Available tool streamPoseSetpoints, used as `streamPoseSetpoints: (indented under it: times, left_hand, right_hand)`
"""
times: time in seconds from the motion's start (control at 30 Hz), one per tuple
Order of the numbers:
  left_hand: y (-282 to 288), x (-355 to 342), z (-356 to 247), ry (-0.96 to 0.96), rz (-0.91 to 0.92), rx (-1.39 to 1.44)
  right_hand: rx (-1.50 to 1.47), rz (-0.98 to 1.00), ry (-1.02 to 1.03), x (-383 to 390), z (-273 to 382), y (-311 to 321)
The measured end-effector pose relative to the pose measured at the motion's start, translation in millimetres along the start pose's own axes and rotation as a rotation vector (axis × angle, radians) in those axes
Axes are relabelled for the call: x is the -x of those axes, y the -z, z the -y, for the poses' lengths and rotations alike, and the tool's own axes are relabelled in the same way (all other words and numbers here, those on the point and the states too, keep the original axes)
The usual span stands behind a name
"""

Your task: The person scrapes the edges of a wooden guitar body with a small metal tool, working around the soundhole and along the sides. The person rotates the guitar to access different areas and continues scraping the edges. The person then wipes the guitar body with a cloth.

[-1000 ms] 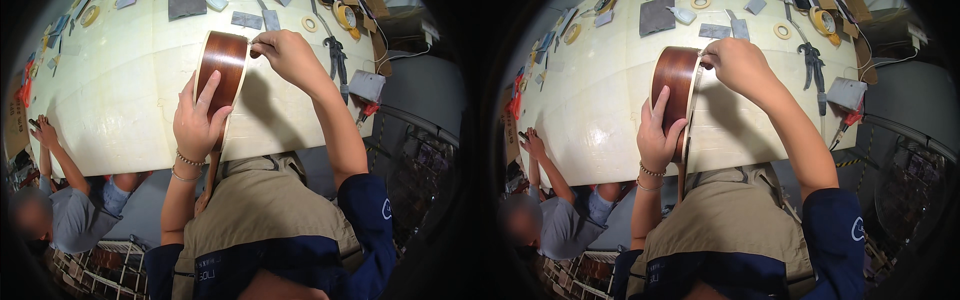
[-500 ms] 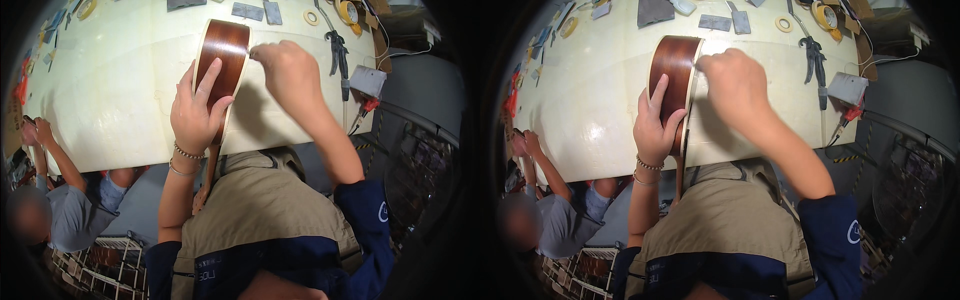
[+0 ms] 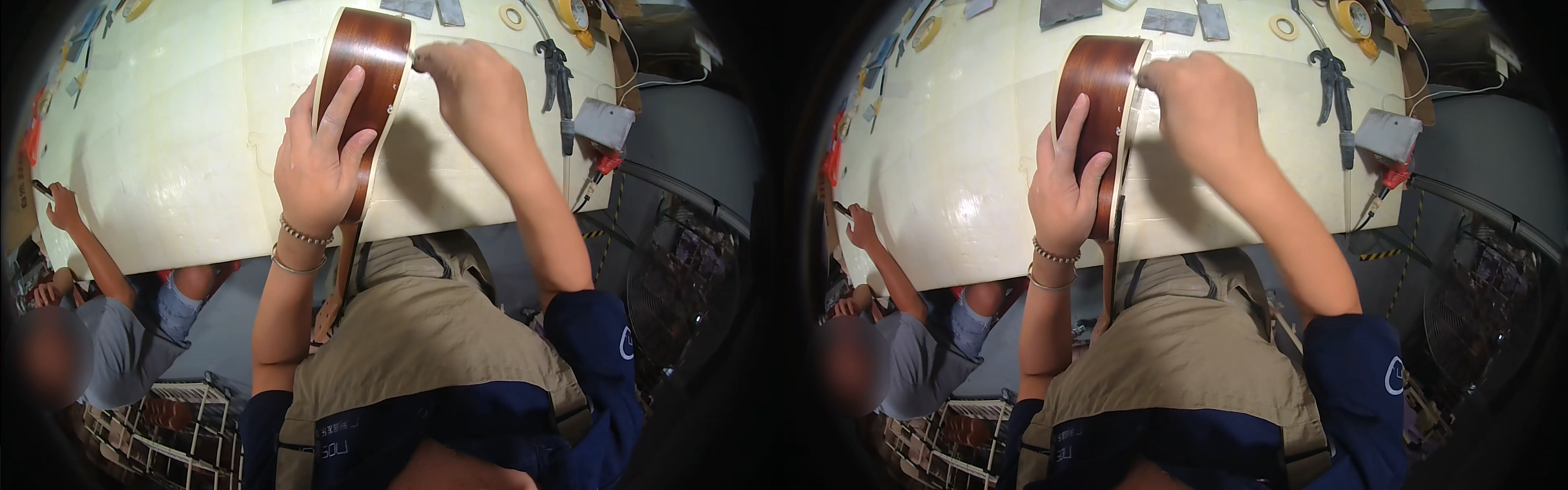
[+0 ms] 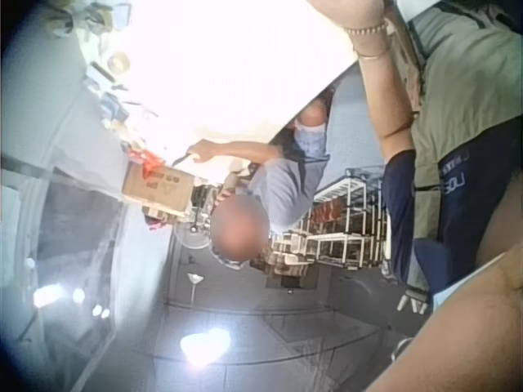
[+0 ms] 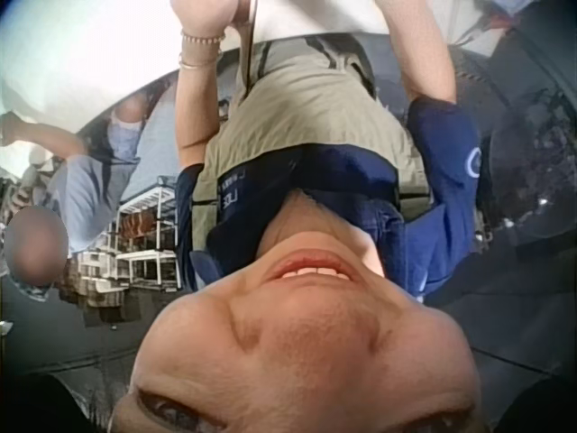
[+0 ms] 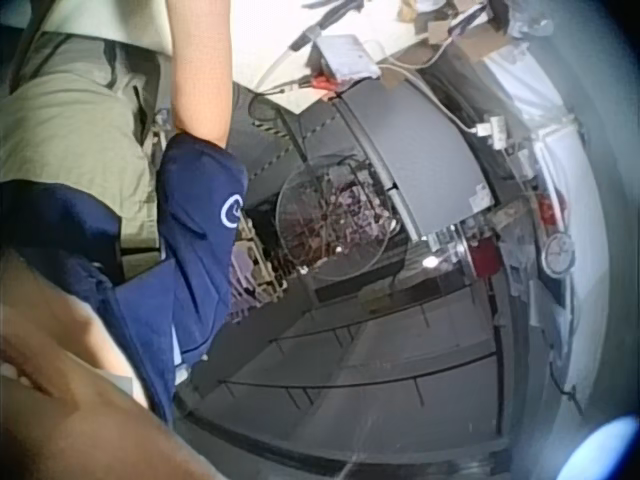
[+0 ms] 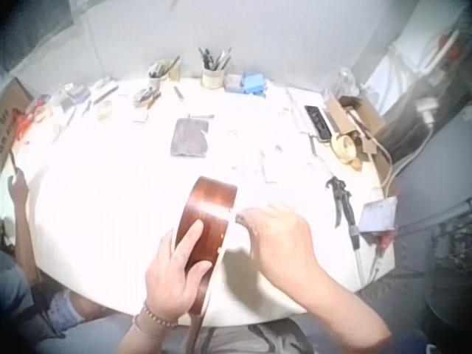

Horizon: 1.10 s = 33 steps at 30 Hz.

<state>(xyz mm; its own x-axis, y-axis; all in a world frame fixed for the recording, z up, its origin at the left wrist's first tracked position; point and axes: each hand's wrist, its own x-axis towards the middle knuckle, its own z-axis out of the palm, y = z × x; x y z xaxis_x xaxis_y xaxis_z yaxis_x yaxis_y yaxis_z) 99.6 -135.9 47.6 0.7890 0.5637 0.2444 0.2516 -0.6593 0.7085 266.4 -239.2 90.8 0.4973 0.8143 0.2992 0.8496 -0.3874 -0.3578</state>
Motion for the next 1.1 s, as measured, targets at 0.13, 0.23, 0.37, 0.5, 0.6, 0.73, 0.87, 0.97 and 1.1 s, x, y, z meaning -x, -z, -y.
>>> streamPoseSetpoints:
  times: [0.13, 0.23, 0.37, 0.5, 0.6, 0.73, 0.87, 0.97, 1.1]
  left_hand:
    - [-0.8, 0.0, -2.4, 0.0, 0.004, 0.004]
    - [-0.8, 0.1, -3.5, 0.007, 0.006, 0.0]
    - [-1.1, 0.6, -4.0, 0.052, 0.019, -0.019]
    - [0.4, 0.1, -5.7, 0.062, 0.061, -0.034]
    - [-0.9, 0.9, -5.7, 0.025, 0.023, -0.033]
    - [-5.3, 1.7, 0.5, -0.068, -0.025, 0.013]
    - [-4.9, 2.0, 0.7, -0.067, -0.019, 0.013]
    - [0.1, 1.6, -4.6, 0.016, 0.065, -0.022]
    - [-2.4, -1.0, -7.8, -0.028, -0.026, 0.015]
  right_hand:
    - [-0.018, -0.005, 0.067, 31.4, 22.0, -1.1]
    - [-0.077, 0.095, 0.036, 23.3, 8.2, 4.6]
    - [-0.054, 0.049, -0.094, -10.1, -4.0, 2.5]
    - [0.172, -0.18, 0.093, 19.1, 15.7, -9.1]
    - [0.19, -0.275, 0.154, 45.8, 28.5, -25.9]
    - [0.144, -0.208, 0.136, 78.7, 39.9, -44.8]
    - [-0.088, -0.003, 0.037, 66.8, 27.8, -21.5]
    - [0.025, -0.164, 0.089, 26.0, 5.4, -8.9]
    - [0.108, -0.34, 0.202, 20.9, -3.0, -25.7]
